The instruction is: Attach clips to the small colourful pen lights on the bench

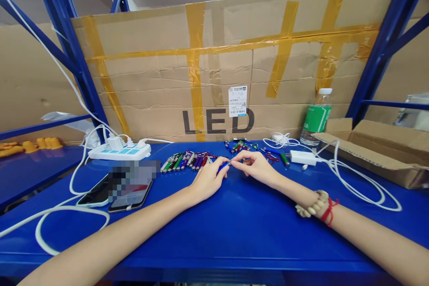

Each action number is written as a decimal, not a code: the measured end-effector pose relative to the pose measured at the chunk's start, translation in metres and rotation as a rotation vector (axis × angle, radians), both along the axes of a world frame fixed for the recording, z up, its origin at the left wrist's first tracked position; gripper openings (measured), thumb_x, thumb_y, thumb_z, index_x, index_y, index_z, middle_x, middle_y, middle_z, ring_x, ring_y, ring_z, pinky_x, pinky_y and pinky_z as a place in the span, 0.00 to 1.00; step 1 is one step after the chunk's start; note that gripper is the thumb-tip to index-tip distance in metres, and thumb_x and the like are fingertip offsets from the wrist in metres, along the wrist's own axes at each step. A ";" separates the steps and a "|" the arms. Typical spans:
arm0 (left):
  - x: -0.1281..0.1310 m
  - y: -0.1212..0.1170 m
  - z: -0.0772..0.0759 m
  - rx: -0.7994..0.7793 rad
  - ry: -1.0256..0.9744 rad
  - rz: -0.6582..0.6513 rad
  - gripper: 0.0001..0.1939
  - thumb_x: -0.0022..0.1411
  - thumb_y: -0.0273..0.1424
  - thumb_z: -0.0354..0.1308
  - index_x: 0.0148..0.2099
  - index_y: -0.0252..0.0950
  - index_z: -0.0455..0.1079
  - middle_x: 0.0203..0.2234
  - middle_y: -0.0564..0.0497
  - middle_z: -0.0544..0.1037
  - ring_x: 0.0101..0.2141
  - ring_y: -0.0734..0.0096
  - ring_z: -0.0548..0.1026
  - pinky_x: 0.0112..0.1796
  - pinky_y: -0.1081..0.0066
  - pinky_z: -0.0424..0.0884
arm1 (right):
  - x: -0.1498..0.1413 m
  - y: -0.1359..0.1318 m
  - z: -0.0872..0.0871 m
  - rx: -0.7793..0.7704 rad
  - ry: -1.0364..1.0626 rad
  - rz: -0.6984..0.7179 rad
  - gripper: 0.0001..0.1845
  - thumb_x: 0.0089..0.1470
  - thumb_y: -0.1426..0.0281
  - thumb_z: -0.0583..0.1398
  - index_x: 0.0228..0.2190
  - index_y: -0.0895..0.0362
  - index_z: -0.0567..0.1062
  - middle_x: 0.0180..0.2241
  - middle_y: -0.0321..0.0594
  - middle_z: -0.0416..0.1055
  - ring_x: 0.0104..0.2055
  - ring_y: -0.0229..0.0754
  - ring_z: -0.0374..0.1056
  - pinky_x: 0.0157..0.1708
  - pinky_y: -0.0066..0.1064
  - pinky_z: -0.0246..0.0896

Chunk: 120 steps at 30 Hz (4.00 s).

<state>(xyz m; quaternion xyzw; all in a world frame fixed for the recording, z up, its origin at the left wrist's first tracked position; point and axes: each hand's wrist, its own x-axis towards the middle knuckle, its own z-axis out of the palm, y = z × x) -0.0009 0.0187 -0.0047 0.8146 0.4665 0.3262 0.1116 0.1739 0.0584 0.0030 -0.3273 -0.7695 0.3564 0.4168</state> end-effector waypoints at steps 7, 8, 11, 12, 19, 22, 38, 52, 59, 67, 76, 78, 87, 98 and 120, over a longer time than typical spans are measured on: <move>0.001 -0.003 0.003 -0.030 -0.027 -0.019 0.12 0.64 0.34 0.40 0.48 0.40 0.58 0.28 0.55 0.74 0.32 0.71 0.73 0.39 0.71 0.65 | 0.000 -0.002 0.002 -0.077 -0.001 0.000 0.20 0.44 0.58 0.60 0.33 0.62 0.74 0.10 0.29 0.60 0.12 0.29 0.53 0.13 0.22 0.48; 0.001 -0.003 0.003 -0.032 -0.026 -0.018 0.12 0.64 0.34 0.40 0.47 0.40 0.58 0.29 0.55 0.74 0.32 0.71 0.73 0.39 0.71 0.65 | 0.000 -0.002 0.002 -0.090 0.006 0.006 0.21 0.44 0.58 0.61 0.34 0.62 0.74 0.10 0.29 0.60 0.12 0.29 0.53 0.13 0.22 0.48; 0.001 -0.002 0.002 -0.030 -0.014 -0.015 0.11 0.65 0.34 0.39 0.46 0.40 0.58 0.29 0.55 0.74 0.33 0.71 0.72 0.39 0.70 0.65 | -0.001 -0.004 0.002 -0.100 0.037 0.012 0.21 0.42 0.59 0.62 0.34 0.63 0.74 0.10 0.30 0.62 0.12 0.29 0.54 0.13 0.22 0.50; 0.001 -0.002 0.002 -0.029 -0.009 -0.015 0.11 0.65 0.34 0.39 0.46 0.40 0.58 0.28 0.55 0.74 0.32 0.71 0.72 0.39 0.70 0.65 | -0.001 -0.004 0.002 -0.096 0.048 0.011 0.21 0.42 0.59 0.62 0.34 0.63 0.74 0.11 0.30 0.62 0.12 0.29 0.54 0.13 0.22 0.50; 0.001 -0.002 0.002 -0.029 -0.002 -0.016 0.12 0.65 0.35 0.39 0.46 0.40 0.59 0.27 0.56 0.73 0.31 0.72 0.72 0.38 0.71 0.65 | 0.001 -0.002 0.001 -0.104 0.082 0.004 0.19 0.39 0.61 0.64 0.31 0.62 0.77 0.17 0.37 0.70 0.15 0.30 0.60 0.13 0.21 0.52; 0.001 -0.002 0.002 -0.032 -0.005 -0.018 0.12 0.65 0.35 0.39 0.46 0.40 0.59 0.27 0.56 0.73 0.31 0.72 0.72 0.39 0.71 0.65 | 0.001 -0.001 0.001 -0.098 0.105 0.024 0.17 0.38 0.62 0.65 0.31 0.61 0.78 0.25 0.41 0.74 0.21 0.34 0.66 0.11 0.20 0.52; 0.000 0.001 0.000 -0.011 -0.031 -0.018 0.13 0.65 0.33 0.39 0.44 0.38 0.63 0.28 0.53 0.73 0.32 0.72 0.71 0.38 0.73 0.65 | 0.002 0.002 -0.004 -0.189 0.146 0.054 0.19 0.34 0.63 0.66 0.32 0.60 0.78 0.32 0.42 0.75 0.33 0.44 0.72 0.26 0.30 0.71; 0.000 -0.003 0.003 -0.043 -0.020 -0.097 0.14 0.65 0.32 0.38 0.36 0.37 0.64 0.25 0.54 0.72 0.29 0.73 0.71 0.36 0.73 0.64 | 0.005 0.005 -0.004 -0.102 0.018 0.046 0.20 0.35 0.60 0.66 0.30 0.61 0.78 0.19 0.39 0.72 0.13 0.31 0.61 0.13 0.23 0.56; -0.001 -0.002 0.004 -0.048 -0.004 -0.094 0.15 0.64 0.32 0.38 0.33 0.36 0.65 0.24 0.54 0.72 0.28 0.73 0.70 0.34 0.74 0.64 | 0.004 0.005 -0.004 -0.112 0.014 0.070 0.22 0.35 0.58 0.65 0.31 0.60 0.78 0.22 0.39 0.73 0.14 0.30 0.60 0.13 0.23 0.55; -0.001 -0.002 0.003 -0.039 0.015 -0.098 0.16 0.65 0.33 0.38 0.32 0.36 0.64 0.25 0.55 0.72 0.28 0.74 0.70 0.34 0.74 0.63 | 0.006 0.006 -0.005 -0.173 0.009 0.089 0.21 0.35 0.59 0.66 0.31 0.62 0.77 0.17 0.35 0.69 0.14 0.29 0.59 0.14 0.22 0.54; -0.001 -0.003 0.004 -0.047 0.025 -0.090 0.17 0.65 0.32 0.38 0.31 0.36 0.65 0.24 0.55 0.72 0.27 0.74 0.69 0.32 0.75 0.63 | 0.006 0.006 -0.006 -0.176 0.004 0.092 0.22 0.35 0.59 0.66 0.31 0.62 0.77 0.17 0.35 0.69 0.14 0.29 0.59 0.14 0.22 0.54; -0.001 -0.002 0.004 -0.043 0.031 -0.087 0.17 0.65 0.33 0.38 0.30 0.36 0.65 0.24 0.55 0.72 0.26 0.74 0.69 0.32 0.76 0.63 | 0.006 0.007 -0.006 -0.173 0.005 0.099 0.21 0.35 0.59 0.66 0.31 0.61 0.77 0.18 0.35 0.69 0.14 0.29 0.59 0.14 0.22 0.54; -0.001 -0.003 0.004 -0.041 0.029 -0.088 0.17 0.65 0.33 0.38 0.29 0.36 0.63 0.24 0.55 0.71 0.26 0.74 0.69 0.33 0.75 0.62 | 0.006 0.006 -0.005 -0.204 0.036 0.119 0.18 0.36 0.62 0.66 0.30 0.61 0.77 0.19 0.34 0.70 0.14 0.28 0.58 0.14 0.22 0.53; -0.001 -0.002 0.004 -0.048 0.033 -0.102 0.16 0.65 0.33 0.38 0.30 0.36 0.63 0.23 0.55 0.71 0.27 0.74 0.69 0.35 0.74 0.62 | 0.007 0.005 -0.005 -0.203 0.035 0.117 0.17 0.38 0.63 0.65 0.30 0.62 0.76 0.19 0.33 0.69 0.14 0.27 0.59 0.14 0.21 0.51; 0.002 -0.003 0.000 0.011 -0.012 -0.119 0.11 0.62 0.30 0.45 0.44 0.34 0.64 0.26 0.51 0.73 0.27 0.71 0.71 0.30 0.74 0.65 | 0.005 0.007 -0.007 -0.197 0.000 0.079 0.20 0.37 0.59 0.65 0.31 0.62 0.76 0.14 0.33 0.66 0.14 0.29 0.58 0.14 0.22 0.51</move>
